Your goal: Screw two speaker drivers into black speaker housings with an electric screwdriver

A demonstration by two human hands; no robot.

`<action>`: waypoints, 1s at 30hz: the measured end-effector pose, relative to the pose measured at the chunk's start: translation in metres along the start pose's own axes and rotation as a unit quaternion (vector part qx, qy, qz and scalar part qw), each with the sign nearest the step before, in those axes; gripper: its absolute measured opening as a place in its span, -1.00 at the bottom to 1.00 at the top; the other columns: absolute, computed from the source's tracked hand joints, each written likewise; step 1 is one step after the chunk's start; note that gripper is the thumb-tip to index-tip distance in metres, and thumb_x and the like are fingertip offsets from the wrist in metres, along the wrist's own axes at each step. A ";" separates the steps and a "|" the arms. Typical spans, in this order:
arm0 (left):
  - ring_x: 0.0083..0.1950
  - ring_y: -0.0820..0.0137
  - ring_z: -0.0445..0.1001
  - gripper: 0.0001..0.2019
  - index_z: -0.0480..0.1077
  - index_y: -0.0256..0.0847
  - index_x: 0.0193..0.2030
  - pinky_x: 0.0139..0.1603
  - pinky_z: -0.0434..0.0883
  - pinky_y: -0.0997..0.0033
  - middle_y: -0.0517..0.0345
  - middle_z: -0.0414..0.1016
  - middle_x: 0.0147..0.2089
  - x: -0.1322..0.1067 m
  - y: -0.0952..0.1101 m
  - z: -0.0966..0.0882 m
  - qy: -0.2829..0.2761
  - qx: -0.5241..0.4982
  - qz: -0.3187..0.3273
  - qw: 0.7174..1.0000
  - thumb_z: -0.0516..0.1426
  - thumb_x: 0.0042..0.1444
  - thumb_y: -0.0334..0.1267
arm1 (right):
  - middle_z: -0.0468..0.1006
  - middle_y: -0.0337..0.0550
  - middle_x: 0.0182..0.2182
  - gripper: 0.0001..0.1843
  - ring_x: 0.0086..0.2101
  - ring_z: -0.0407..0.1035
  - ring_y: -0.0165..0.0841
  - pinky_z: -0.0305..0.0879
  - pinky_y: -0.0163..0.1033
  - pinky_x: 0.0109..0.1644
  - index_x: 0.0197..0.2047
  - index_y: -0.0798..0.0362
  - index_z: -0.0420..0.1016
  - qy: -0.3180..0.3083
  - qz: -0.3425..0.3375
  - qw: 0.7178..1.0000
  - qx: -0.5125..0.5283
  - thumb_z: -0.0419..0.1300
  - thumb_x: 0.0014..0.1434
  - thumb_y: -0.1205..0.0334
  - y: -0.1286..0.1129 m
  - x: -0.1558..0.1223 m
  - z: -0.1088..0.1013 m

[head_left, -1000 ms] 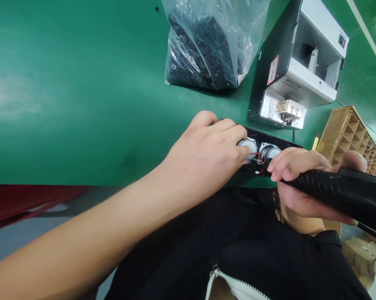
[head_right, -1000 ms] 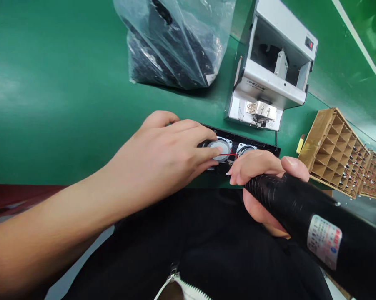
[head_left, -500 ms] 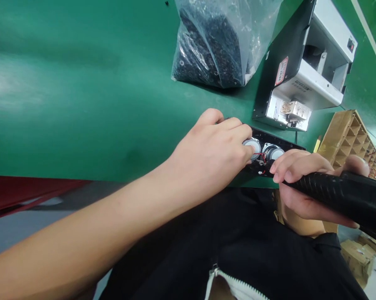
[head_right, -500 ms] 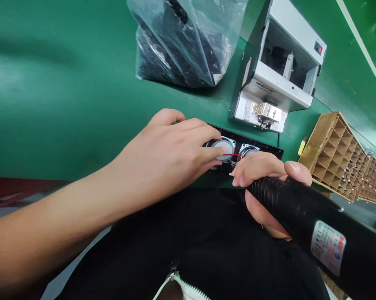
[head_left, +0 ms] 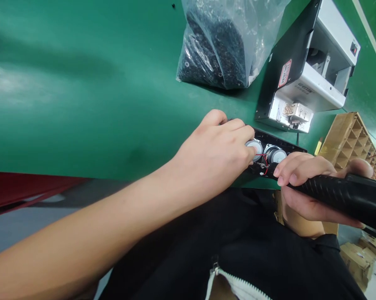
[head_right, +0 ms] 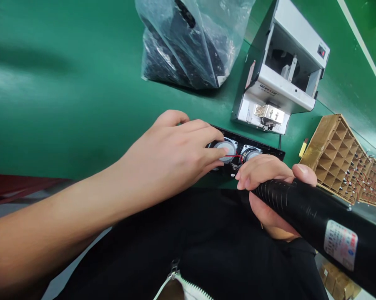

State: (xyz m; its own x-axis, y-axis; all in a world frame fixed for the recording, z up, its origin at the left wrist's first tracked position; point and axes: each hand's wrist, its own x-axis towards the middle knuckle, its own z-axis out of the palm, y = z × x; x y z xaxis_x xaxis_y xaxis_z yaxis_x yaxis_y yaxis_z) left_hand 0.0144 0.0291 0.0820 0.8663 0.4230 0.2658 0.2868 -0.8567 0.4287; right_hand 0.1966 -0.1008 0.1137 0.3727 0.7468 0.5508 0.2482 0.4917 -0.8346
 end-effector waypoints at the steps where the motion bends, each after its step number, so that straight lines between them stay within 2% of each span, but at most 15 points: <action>1: 0.04 0.06 0.69 -0.76 0.77 -0.11 -0.07 0.11 0.43 -0.05 -0.03 0.82 0.04 0.000 0.000 0.000 -0.001 0.000 -0.001 1.000 0.25 0.59 -0.39 | 0.68 -0.31 -0.36 -0.41 -0.51 0.55 -0.25 0.69 0.02 -0.42 0.56 -0.25 0.55 0.001 -0.018 1.000 -0.010 0.25 0.63 -0.26 0.003 0.001 0.000; 4: 0.05 0.06 0.69 -0.73 0.78 -0.09 -0.06 0.11 0.44 -0.05 -0.03 0.82 0.05 0.001 -0.001 -0.001 -0.010 0.010 -0.002 1.000 0.22 0.60 -0.38 | 0.61 -0.39 -0.41 -0.39 -0.58 0.46 -0.27 0.61 -0.01 -0.48 0.56 -0.32 0.52 0.006 -0.037 0.999 -0.039 0.29 0.58 -0.28 0.007 0.002 0.002; 6: 0.05 0.06 0.69 -0.73 0.77 -0.07 -0.06 0.10 0.44 -0.05 -0.02 0.83 0.05 0.001 -0.001 -0.001 -0.013 0.021 0.000 1.000 0.21 0.61 -0.36 | 0.62 -0.39 -0.39 -0.42 -0.56 0.47 -0.26 0.62 0.01 -0.47 0.55 -0.34 0.51 -0.001 -0.029 0.999 -0.042 0.29 0.58 -0.23 0.007 0.001 0.003; 12: 0.04 0.05 0.69 -0.73 0.75 -0.10 -0.10 0.09 0.44 -0.07 -0.04 0.82 0.05 0.001 0.001 -0.001 -0.014 0.028 0.000 0.999 0.21 0.61 -0.38 | 0.68 -0.29 -0.32 -0.42 -0.49 0.56 -0.25 0.67 0.00 -0.43 0.56 -0.16 0.55 0.018 -0.039 0.999 0.000 0.28 0.61 -0.13 0.004 0.002 0.005; 16: 0.04 0.04 0.70 -0.74 0.74 -0.11 -0.11 0.09 0.43 -0.07 -0.05 0.82 0.05 0.002 0.001 -0.002 -0.017 0.014 -0.003 1.000 0.23 0.60 -0.39 | 0.63 -0.34 -0.35 -0.42 -0.53 0.48 -0.29 0.62 -0.03 -0.47 0.56 -0.33 0.50 -0.015 -0.031 0.999 0.009 0.18 0.65 -0.32 0.010 0.004 0.007; 19: 0.04 0.04 0.70 -0.74 0.75 -0.12 -0.09 0.09 0.44 -0.06 -0.05 0.82 0.03 0.002 0.001 -0.001 -0.010 0.009 -0.002 1.000 0.22 0.60 -0.39 | 0.58 -0.33 -0.38 -0.28 -0.56 0.45 -0.30 0.57 -0.07 -0.51 0.58 -0.17 0.51 -0.004 -0.073 0.997 0.016 0.16 0.63 -0.42 0.015 0.003 0.012; 21: 0.03 0.05 0.69 -0.75 0.75 -0.11 -0.08 0.09 0.44 -0.05 -0.04 0.82 0.03 0.002 0.001 -0.001 -0.009 0.016 0.000 1.000 0.22 0.61 -0.37 | 0.59 -0.34 -0.38 -0.32 -0.56 0.48 -0.30 0.59 -0.07 -0.50 0.56 -0.12 0.55 0.019 -0.075 0.997 -0.009 0.21 0.63 -0.34 0.016 0.001 0.014; 23: 0.03 0.07 0.69 -0.75 0.74 -0.10 -0.10 0.10 0.44 -0.04 -0.02 0.82 0.02 0.001 0.001 0.000 -0.005 0.019 0.000 1.000 0.24 0.60 -0.36 | 0.62 -0.37 -0.39 -0.42 -0.56 0.49 -0.30 0.63 -0.07 -0.49 0.54 -0.20 0.57 0.020 -0.061 0.997 -0.034 0.30 0.61 -0.23 0.014 -0.001 0.013; 26: 0.03 0.07 0.69 -0.73 0.72 -0.10 -0.14 0.10 0.43 -0.05 -0.01 0.81 0.00 0.000 0.003 0.001 0.004 0.021 0.002 1.000 0.23 0.59 -0.41 | 0.68 -0.40 -0.39 -0.46 -0.55 0.54 -0.29 0.68 -0.07 -0.47 0.55 -0.33 0.55 -0.040 -0.068 0.995 -0.066 0.35 0.58 0.00 0.011 0.002 0.005; 29: 0.03 0.06 0.70 -0.70 0.72 -0.11 -0.14 0.08 0.43 -0.06 -0.01 0.80 -0.03 -0.002 0.004 0.002 0.011 0.030 0.008 0.999 0.20 0.62 -0.42 | 0.76 -0.40 -0.32 -0.35 -0.50 0.63 -0.31 0.77 -0.09 -0.38 0.61 -0.35 0.48 -0.162 -0.102 0.979 -0.077 0.26 0.54 0.20 0.009 0.007 -0.006; 30: 0.03 0.06 0.70 -0.69 0.72 -0.11 -0.13 0.07 0.43 -0.07 -0.01 0.81 -0.02 -0.002 0.005 0.003 0.013 0.032 0.009 0.999 0.19 0.63 -0.42 | 0.78 -0.39 -0.29 -0.32 -0.48 0.64 -0.32 0.78 -0.09 -0.35 0.62 -0.32 0.47 -0.180 -0.106 0.975 -0.072 0.24 0.52 0.25 0.008 0.008 -0.009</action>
State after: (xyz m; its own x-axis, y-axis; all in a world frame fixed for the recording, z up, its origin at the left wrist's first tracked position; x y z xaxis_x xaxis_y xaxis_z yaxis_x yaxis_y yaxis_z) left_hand 0.0149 0.0233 0.0810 0.8607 0.4147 0.2954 0.2979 -0.8806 0.3685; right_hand 0.2091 -0.0951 0.1114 -0.0331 0.7568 0.6528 0.4190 0.6035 -0.6784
